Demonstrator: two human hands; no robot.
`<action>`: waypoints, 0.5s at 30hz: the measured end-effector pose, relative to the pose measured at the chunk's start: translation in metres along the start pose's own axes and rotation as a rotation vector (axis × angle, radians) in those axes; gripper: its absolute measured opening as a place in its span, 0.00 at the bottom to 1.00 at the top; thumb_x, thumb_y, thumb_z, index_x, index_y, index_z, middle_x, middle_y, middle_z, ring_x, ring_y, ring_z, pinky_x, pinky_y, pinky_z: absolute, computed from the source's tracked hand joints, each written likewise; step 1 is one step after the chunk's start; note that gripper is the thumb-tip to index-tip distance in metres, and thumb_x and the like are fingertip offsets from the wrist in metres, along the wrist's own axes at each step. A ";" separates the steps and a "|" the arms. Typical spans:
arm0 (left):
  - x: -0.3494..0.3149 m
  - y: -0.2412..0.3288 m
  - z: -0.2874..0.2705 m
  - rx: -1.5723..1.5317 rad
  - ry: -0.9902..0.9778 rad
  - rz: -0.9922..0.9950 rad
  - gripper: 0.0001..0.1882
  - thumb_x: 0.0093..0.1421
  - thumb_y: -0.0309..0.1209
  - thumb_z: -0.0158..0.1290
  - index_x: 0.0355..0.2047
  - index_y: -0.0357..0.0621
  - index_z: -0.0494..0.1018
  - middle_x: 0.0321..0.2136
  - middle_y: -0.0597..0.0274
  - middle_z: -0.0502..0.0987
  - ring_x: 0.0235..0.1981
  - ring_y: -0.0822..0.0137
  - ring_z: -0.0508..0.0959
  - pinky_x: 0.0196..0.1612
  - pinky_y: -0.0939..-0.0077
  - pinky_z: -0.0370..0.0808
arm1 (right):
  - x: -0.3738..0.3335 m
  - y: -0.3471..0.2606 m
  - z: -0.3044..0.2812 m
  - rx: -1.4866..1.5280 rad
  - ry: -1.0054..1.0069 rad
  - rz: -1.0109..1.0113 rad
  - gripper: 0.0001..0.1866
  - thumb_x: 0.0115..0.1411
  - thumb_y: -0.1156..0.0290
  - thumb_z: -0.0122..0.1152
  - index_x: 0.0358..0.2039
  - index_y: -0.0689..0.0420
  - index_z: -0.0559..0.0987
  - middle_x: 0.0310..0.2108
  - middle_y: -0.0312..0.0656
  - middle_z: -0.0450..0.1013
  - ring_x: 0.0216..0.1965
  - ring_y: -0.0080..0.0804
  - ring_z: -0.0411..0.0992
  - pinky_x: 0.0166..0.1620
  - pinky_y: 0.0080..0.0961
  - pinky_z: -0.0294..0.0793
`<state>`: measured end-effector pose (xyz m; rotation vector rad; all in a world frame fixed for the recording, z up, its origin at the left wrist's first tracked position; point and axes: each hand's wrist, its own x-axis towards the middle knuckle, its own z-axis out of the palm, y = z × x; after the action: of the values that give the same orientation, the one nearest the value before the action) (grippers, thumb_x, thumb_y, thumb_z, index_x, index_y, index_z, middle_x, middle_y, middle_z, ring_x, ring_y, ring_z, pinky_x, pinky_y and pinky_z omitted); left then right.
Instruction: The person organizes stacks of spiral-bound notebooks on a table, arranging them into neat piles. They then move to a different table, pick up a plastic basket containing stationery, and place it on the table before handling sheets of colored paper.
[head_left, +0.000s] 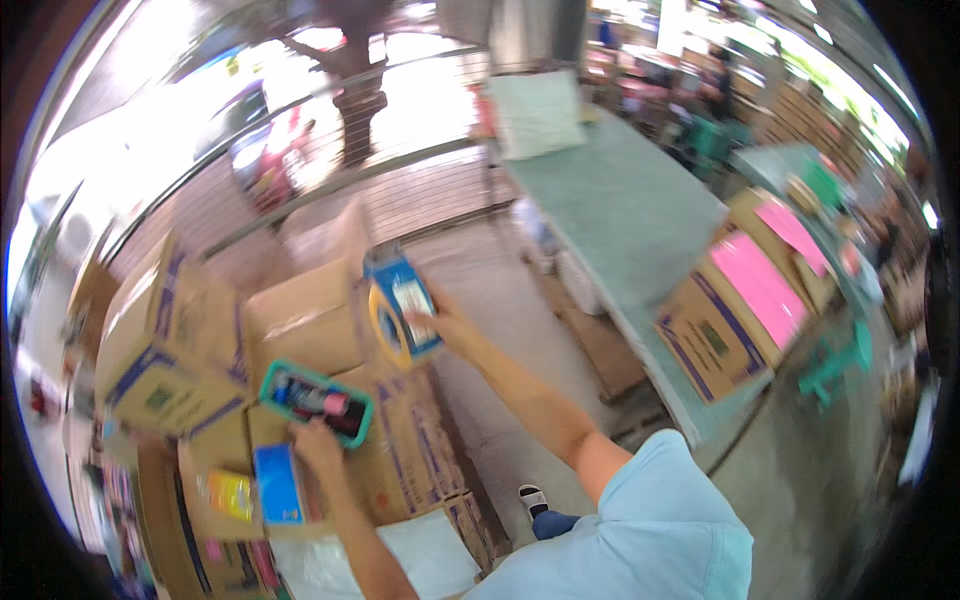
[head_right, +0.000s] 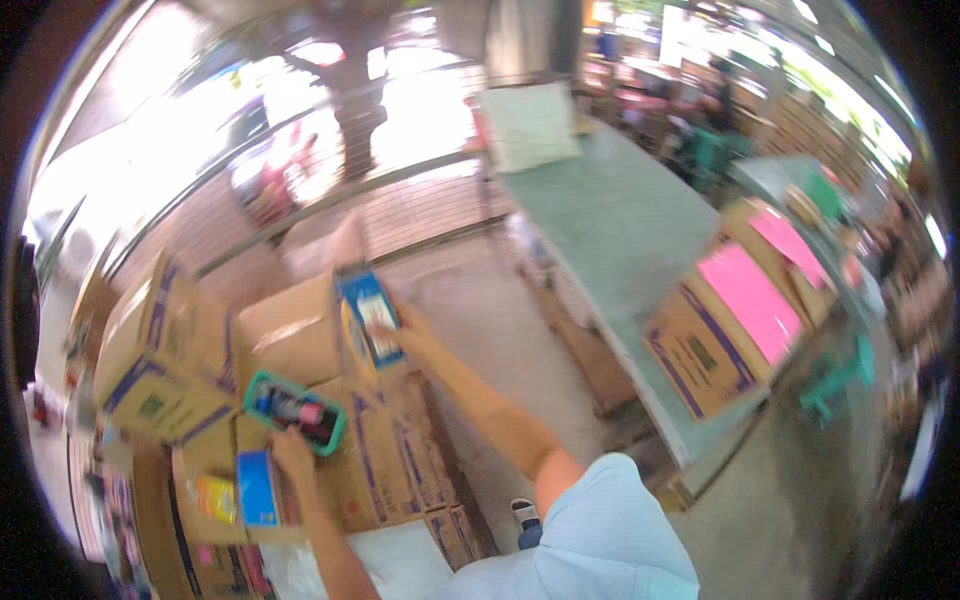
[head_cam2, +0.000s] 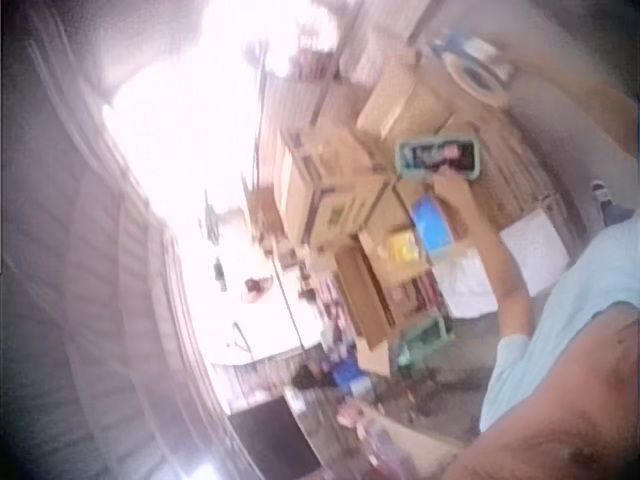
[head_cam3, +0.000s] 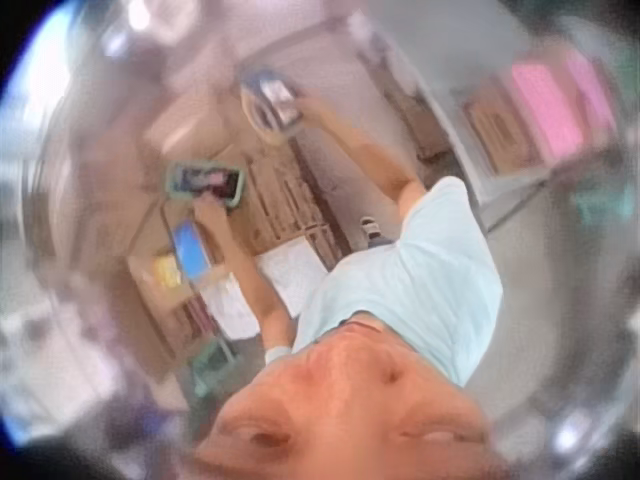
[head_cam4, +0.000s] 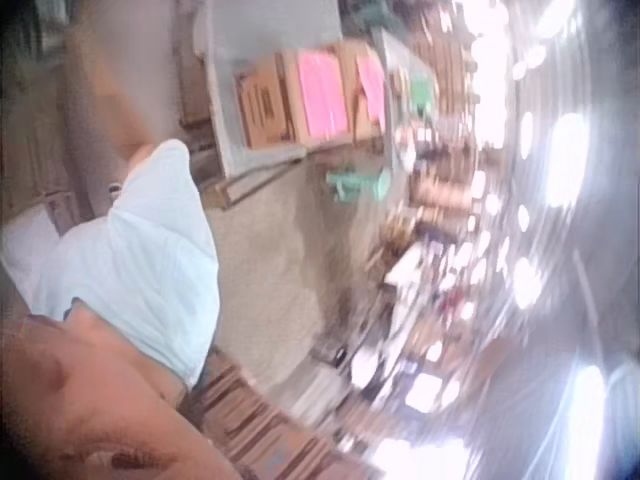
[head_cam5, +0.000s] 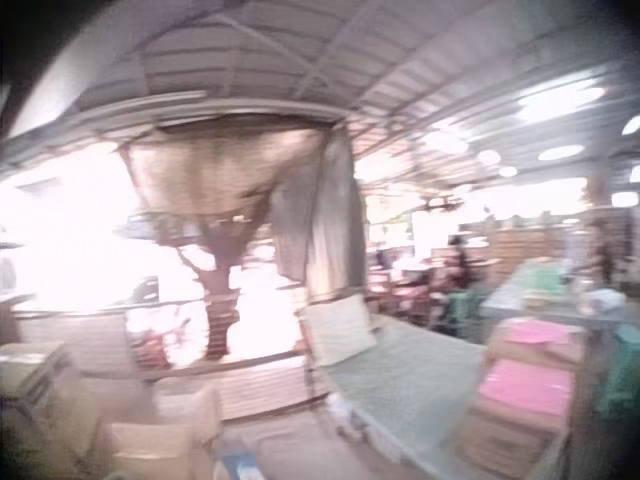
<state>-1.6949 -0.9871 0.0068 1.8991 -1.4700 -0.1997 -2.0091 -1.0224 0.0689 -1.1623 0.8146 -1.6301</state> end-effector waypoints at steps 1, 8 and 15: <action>-0.005 0.007 -0.018 0.046 -0.027 0.049 0.12 0.57 0.30 0.44 0.38 0.32 0.63 0.30 0.32 0.72 0.34 0.37 0.73 0.36 0.52 0.71 | -0.039 -0.019 -0.020 0.179 -0.028 0.161 0.46 0.51 0.74 0.63 0.65 0.51 0.45 0.51 0.46 0.66 0.44 0.32 0.71 0.48 0.28 0.71; -0.105 0.115 -0.098 -0.189 -0.510 0.512 0.19 0.56 0.27 0.43 0.46 0.29 0.62 0.33 0.32 0.72 0.35 0.36 0.73 0.37 0.52 0.67 | -0.338 -0.133 -0.116 0.007 0.077 0.524 0.30 0.54 0.70 0.61 0.58 0.44 0.64 0.40 0.40 0.72 0.41 0.31 0.72 0.40 0.27 0.74; -0.331 0.199 -0.068 -0.413 -1.095 0.735 0.19 0.56 0.25 0.43 0.48 0.31 0.60 0.31 0.34 0.73 0.35 0.38 0.74 0.36 0.52 0.67 | -0.551 -0.198 -0.052 -0.809 0.590 0.553 0.21 0.60 0.49 0.48 0.43 0.50 0.75 0.37 0.45 0.73 0.39 0.40 0.72 0.44 0.34 0.69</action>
<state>-1.9274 -0.6807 0.0821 0.7649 -2.4483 -1.1996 -2.0605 -0.4370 0.0521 -0.8148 2.1018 -1.1745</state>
